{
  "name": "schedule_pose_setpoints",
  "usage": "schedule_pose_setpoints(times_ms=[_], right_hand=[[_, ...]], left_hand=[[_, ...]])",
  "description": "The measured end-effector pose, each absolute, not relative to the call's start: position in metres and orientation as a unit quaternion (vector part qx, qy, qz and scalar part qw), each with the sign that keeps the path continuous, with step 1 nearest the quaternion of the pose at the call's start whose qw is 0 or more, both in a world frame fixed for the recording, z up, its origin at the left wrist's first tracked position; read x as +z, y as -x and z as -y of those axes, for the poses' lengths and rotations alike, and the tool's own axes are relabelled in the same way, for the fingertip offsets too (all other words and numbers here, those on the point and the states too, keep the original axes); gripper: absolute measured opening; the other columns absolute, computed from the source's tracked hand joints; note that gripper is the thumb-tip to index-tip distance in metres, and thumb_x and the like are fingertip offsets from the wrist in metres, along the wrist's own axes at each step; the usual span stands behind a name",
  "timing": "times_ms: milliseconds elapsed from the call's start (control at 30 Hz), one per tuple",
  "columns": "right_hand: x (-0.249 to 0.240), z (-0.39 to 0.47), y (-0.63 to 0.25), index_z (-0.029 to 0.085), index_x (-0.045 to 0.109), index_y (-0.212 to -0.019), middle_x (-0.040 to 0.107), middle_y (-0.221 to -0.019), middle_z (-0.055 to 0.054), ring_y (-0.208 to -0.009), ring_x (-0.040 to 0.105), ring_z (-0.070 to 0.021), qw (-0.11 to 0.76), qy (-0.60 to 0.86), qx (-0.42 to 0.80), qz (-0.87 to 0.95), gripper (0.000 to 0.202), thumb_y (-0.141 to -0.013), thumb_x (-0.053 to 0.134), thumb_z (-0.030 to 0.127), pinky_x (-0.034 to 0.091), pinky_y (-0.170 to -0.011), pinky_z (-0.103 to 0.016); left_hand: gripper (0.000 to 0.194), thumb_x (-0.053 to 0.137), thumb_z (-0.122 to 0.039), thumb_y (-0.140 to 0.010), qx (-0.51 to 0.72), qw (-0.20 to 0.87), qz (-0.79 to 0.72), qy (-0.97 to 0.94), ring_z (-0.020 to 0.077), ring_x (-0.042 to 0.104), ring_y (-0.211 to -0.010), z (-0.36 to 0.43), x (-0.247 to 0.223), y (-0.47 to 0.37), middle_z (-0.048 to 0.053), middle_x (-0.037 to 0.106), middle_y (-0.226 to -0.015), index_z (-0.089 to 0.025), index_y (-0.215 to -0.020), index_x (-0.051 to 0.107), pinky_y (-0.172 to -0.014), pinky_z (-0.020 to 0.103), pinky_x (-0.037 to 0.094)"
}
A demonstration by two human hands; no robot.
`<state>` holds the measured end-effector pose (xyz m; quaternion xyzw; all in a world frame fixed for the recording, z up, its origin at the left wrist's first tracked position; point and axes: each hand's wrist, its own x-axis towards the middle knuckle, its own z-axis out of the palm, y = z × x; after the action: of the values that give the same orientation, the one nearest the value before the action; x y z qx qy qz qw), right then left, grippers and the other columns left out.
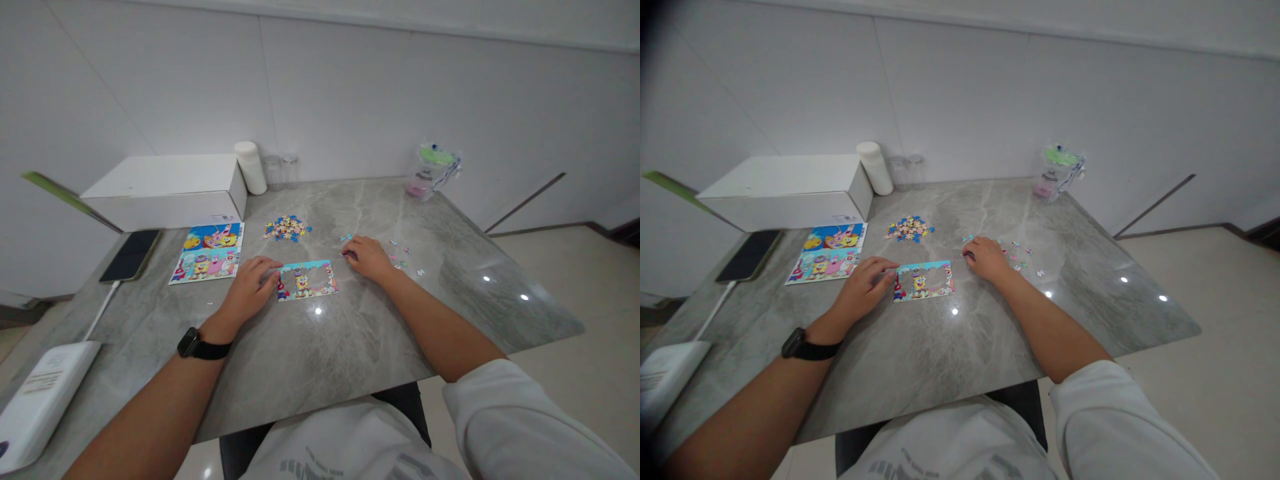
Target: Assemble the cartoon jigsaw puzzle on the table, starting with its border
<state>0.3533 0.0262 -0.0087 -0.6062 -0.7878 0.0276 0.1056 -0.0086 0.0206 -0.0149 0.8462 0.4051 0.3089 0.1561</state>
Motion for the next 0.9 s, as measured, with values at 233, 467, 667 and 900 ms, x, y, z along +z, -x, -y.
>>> schedule_pose_setpoints(times_ms=[233,467,667,900], right_hand=[[-0.013,-0.027,-0.358,0.025,0.079,-0.117,0.074,-0.122,-0.009,-0.116,0.064,-0.026,0.139,0.614,0.014,0.777,0.031,-0.096,0.059,0.014,0.043,-0.101,-0.037],[-0.015,-0.028,-0.357,0.026,0.081,-0.114,0.075,-0.118,-0.009,-0.113,0.064,-0.0265,0.132,0.601,0.029,0.788,0.023,-0.099,0.063,0.026,0.043,-0.1,-0.038],[-0.017,-0.031,-0.353,0.025,0.081,-0.106,0.076,-0.116,-0.008,-0.112,0.065,-0.0249,0.13,0.587,0.036,0.798,0.03,-0.093,0.059,0.01,0.043,-0.098,-0.036],[-0.009,-0.028,-0.372,0.022,0.078,-0.115,0.076,-0.12,-0.009,-0.114,0.065,-0.0259,0.176,0.629,0.022,0.757,0.027,-0.096,0.06,0.018,0.043,-0.1,-0.037]], left_hand=[[0.033,0.049,-0.042,-0.109,0.303,0.152,-0.407,-0.848,0.0266,0.065,-0.114,-0.02,-0.016,0.009,0.009,0.071,-0.117,-0.021,-0.119,0.073,-0.103,0.046,0.05],[0.03,0.051,-0.04,-0.109,0.306,0.161,-0.397,-0.85,0.0262,0.065,-0.114,-0.019,-0.016,0.008,0.009,0.071,-0.118,-0.023,-0.12,0.073,-0.103,0.045,0.051],[0.031,0.05,-0.04,-0.109,0.302,0.169,-0.399,-0.849,0.0258,0.065,-0.113,-0.019,-0.015,0.008,0.009,0.071,-0.117,-0.023,-0.119,0.074,-0.102,0.045,0.051],[0.032,0.05,-0.041,-0.109,0.296,0.169,-0.404,-0.849,0.0258,0.064,-0.113,-0.018,-0.014,0.008,0.009,0.07,-0.117,-0.022,-0.119,0.074,-0.104,0.046,0.05]])
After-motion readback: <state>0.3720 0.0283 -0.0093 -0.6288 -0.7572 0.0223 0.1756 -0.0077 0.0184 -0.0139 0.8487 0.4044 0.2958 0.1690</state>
